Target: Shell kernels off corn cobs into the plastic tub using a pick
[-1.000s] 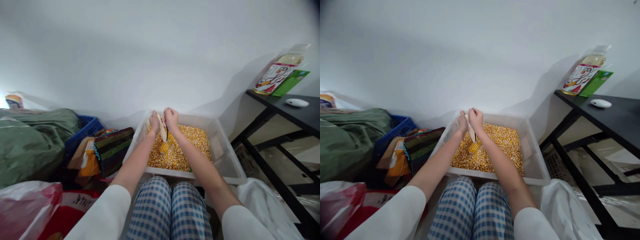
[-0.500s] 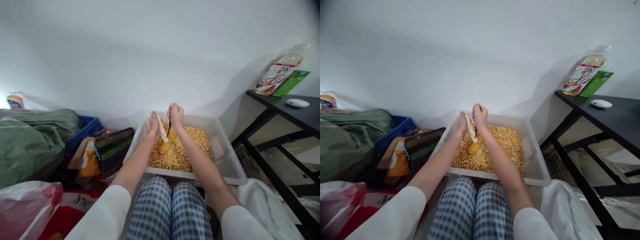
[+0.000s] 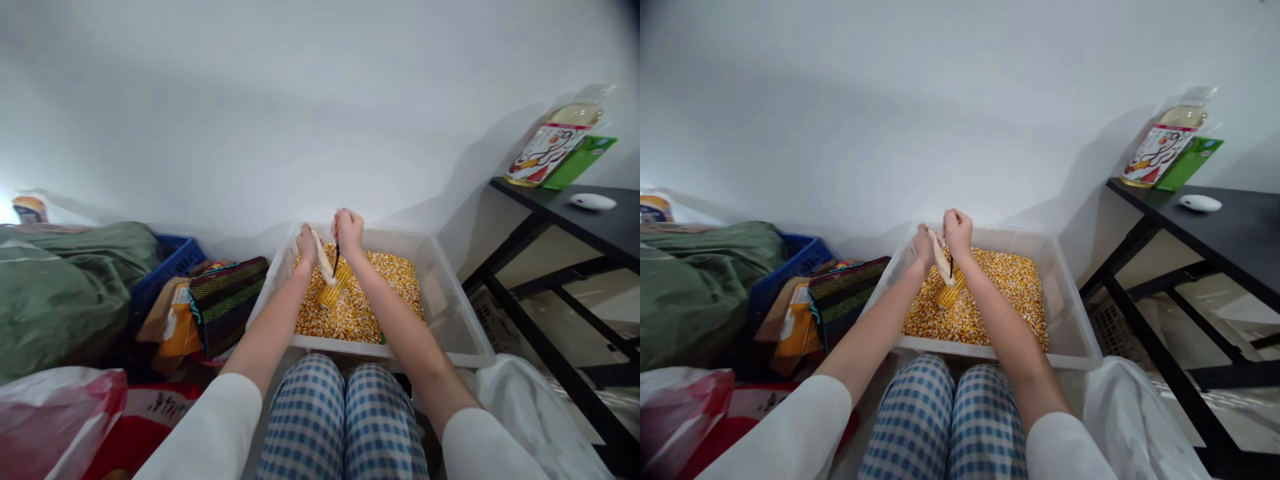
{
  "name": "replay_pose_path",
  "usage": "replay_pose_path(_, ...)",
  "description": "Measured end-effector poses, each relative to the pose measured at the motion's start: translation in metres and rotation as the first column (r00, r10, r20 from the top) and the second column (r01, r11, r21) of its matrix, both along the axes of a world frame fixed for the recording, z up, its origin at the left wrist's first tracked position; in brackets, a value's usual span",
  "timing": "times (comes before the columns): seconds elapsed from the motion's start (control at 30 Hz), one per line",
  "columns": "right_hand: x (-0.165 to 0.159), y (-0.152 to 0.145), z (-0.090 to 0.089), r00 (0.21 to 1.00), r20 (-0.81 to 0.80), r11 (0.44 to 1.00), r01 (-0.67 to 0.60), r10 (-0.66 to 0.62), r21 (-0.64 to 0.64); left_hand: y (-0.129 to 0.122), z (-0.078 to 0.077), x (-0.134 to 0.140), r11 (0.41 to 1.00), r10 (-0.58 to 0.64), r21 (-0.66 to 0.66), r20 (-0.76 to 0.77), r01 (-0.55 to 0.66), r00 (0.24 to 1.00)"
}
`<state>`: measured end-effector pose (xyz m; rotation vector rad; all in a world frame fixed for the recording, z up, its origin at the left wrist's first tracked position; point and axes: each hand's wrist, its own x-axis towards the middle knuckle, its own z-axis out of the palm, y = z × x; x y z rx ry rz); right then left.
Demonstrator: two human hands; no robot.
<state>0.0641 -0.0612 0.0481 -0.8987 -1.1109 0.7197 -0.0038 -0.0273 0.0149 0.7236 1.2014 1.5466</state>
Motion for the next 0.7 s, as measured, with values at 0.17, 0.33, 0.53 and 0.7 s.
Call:
replay_pose_path(0.17,0.0001,0.0022,-0.0029,0.999,0.002,0.998,-0.038,0.039,-0.056,0.0025,-0.0023,0.0005,1.0,0.011,0.016,-0.02,-0.011,1.0)
replay_pose_path(0.33,-0.0018,0.0022,-0.002,0.999,-0.034,0.999,-0.036,0.038,0.034,0.0021,-0.0037,-0.0005,0.999,-0.008,0.04,-0.046,0.01,0.999)
replay_pose_path(0.53,-0.0007,0.0006,-0.0001,0.999,-0.002,0.999,-0.039,0.039,0.025,0.002,-0.0047,-0.0005,0.999,-0.015,0.044,-0.038,0.016,0.999)
replay_pose_path(0.7,-0.001,-0.0003,-0.0012,0.997,0.05,0.999,-0.052,0.053,-0.006,-0.0011,0.001,0.0,1.0,0.013,0.0,-0.061,-0.013,0.998)
